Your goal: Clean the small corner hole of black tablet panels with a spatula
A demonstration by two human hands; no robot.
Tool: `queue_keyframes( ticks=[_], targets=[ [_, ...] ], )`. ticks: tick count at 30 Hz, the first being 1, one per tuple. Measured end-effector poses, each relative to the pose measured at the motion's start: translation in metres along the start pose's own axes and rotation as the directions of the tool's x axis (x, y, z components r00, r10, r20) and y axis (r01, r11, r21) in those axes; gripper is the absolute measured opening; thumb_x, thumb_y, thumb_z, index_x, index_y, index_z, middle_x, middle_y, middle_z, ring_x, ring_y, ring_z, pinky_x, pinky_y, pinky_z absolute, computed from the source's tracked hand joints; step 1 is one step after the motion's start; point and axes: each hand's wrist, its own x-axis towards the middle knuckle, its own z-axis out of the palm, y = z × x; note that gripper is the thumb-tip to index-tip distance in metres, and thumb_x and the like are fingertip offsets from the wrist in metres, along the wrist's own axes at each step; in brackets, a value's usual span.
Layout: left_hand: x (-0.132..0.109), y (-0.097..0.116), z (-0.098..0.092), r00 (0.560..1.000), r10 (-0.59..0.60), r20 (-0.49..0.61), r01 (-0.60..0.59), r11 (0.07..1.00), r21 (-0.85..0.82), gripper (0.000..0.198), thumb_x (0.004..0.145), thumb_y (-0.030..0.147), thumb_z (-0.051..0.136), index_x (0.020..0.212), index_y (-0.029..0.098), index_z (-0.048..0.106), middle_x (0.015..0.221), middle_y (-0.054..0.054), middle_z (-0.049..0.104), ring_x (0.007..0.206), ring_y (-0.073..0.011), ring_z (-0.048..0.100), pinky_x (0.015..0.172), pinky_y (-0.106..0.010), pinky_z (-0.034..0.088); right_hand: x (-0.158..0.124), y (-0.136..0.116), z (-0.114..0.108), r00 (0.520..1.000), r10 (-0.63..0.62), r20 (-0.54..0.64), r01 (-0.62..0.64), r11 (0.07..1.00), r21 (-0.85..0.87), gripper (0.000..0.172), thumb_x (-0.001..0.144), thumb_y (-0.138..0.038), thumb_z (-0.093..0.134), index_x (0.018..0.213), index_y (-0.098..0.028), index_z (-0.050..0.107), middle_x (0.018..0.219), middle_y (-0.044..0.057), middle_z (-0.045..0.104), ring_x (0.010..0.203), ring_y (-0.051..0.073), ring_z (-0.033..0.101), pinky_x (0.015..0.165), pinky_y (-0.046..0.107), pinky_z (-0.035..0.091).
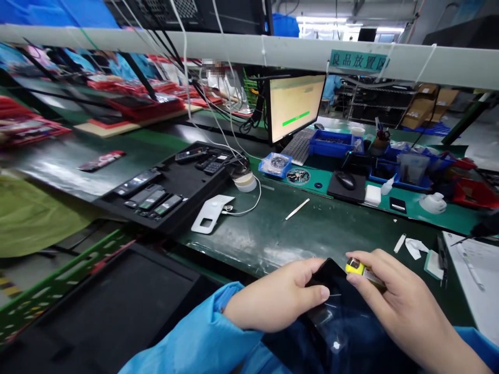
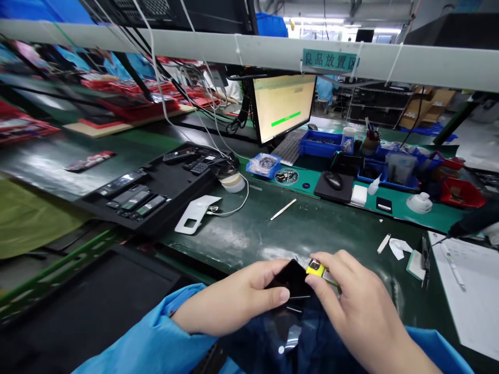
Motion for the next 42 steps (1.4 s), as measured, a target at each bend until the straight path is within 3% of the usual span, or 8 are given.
queue_keyframes(
  ticks=[3, 9, 15, 17, 22, 33, 42],
  targets=[
    [-0.001, 0.000, 0.004, 1.000, -0.012, -0.023, 0.013, 0.999, 0.038, 0.027, 0.095, 0.026, 0.063, 0.121, 0.019, 0.068, 0.098, -0.003, 0.070, 0.090, -0.0210, 0.062, 0.085, -0.034, 0.049, 0.001, -0.005, -0.001, 0.999, -0.033, -0.026, 0.032, 0.998, -0.047, 0.020, 0.106, -0.039, 0.054, 0.118, -0.031, 0.067, 0.089, -0.002, 0.068, 0.071, 0.013, 0.070, 0.062, 0.025, 0.053],
    [-0.005, -0.006, 0.020, 0.993, 0.031, -0.115, -0.011, 0.986, 0.166, 0.029, 0.097, 0.021, 0.060, 0.124, 0.024, 0.068, 0.112, -0.002, 0.072, 0.105, -0.0222, 0.064, 0.098, -0.035, 0.048, -0.004, -0.009, 0.007, 0.993, -0.095, -0.069, 0.080, 0.979, -0.188, 0.026, 0.102, -0.047, 0.059, 0.114, -0.027, 0.071, 0.079, -0.002, 0.065, 0.064, 0.016, 0.068, 0.054, 0.029, 0.049],
    [-0.004, -0.011, 0.031, 0.987, 0.079, -0.139, -0.054, 0.983, 0.173, 0.036, 0.098, 0.017, 0.057, 0.132, 0.026, 0.067, 0.127, -0.002, 0.073, 0.116, -0.0222, 0.065, 0.103, -0.034, 0.048, -0.010, -0.010, 0.011, 0.979, -0.146, -0.144, 0.117, 0.974, -0.194, 0.020, 0.097, -0.037, 0.065, 0.111, -0.023, 0.067, 0.092, 0.001, 0.076, 0.079, 0.018, 0.075, 0.068, 0.029, 0.055],
    [-0.003, -0.011, 0.032, 0.987, 0.076, -0.145, -0.050, 0.982, 0.180, 0.037, 0.098, 0.016, 0.057, 0.133, 0.026, 0.067, 0.129, -0.002, 0.073, 0.118, -0.0226, 0.066, 0.102, -0.033, 0.048, -0.012, -0.009, 0.011, 0.979, -0.133, -0.153, 0.103, 0.976, -0.191, 0.018, 0.095, -0.036, 0.065, 0.109, -0.024, 0.065, 0.094, 0.001, 0.077, 0.079, 0.018, 0.075, 0.068, 0.029, 0.055],
    [-0.001, -0.012, 0.033, 0.989, 0.063, -0.135, -0.035, 0.979, 0.200, 0.038, 0.098, 0.016, 0.058, 0.133, 0.025, 0.067, 0.130, -0.003, 0.073, 0.119, -0.0237, 0.066, 0.101, -0.033, 0.048, -0.013, -0.008, 0.013, 0.989, -0.053, -0.138, 0.027, 0.983, -0.182, 0.015, 0.092, -0.038, 0.064, 0.103, -0.027, 0.062, 0.079, -0.004, 0.073, 0.063, 0.016, 0.071, 0.055, 0.028, 0.051],
    [0.001, -0.014, 0.033, 0.988, 0.042, -0.146, -0.013, 0.981, 0.195, 0.038, 0.095, 0.016, 0.059, 0.131, 0.024, 0.069, 0.127, -0.003, 0.075, 0.113, -0.0242, 0.068, 0.100, -0.033, 0.049, -0.013, -0.011, 0.018, 0.989, 0.114, -0.089, -0.120, 0.991, -0.059, 0.015, 0.089, -0.033, 0.060, 0.104, -0.029, 0.060, 0.076, -0.006, 0.072, 0.059, 0.015, 0.069, 0.053, 0.026, 0.051],
    [0.001, -0.017, 0.034, 0.990, 0.057, -0.132, -0.033, 0.984, 0.173, 0.038, 0.098, 0.016, 0.056, 0.134, 0.026, 0.068, 0.131, -0.002, 0.074, 0.118, -0.0222, 0.067, 0.103, -0.033, 0.048, -0.016, -0.007, 0.014, 0.993, 0.105, -0.056, -0.109, 0.992, -0.068, 0.020, 0.093, -0.044, 0.063, 0.107, -0.029, 0.058, 0.075, -0.005, 0.072, 0.057, 0.015, 0.068, 0.053, 0.026, 0.053]
  ],
)
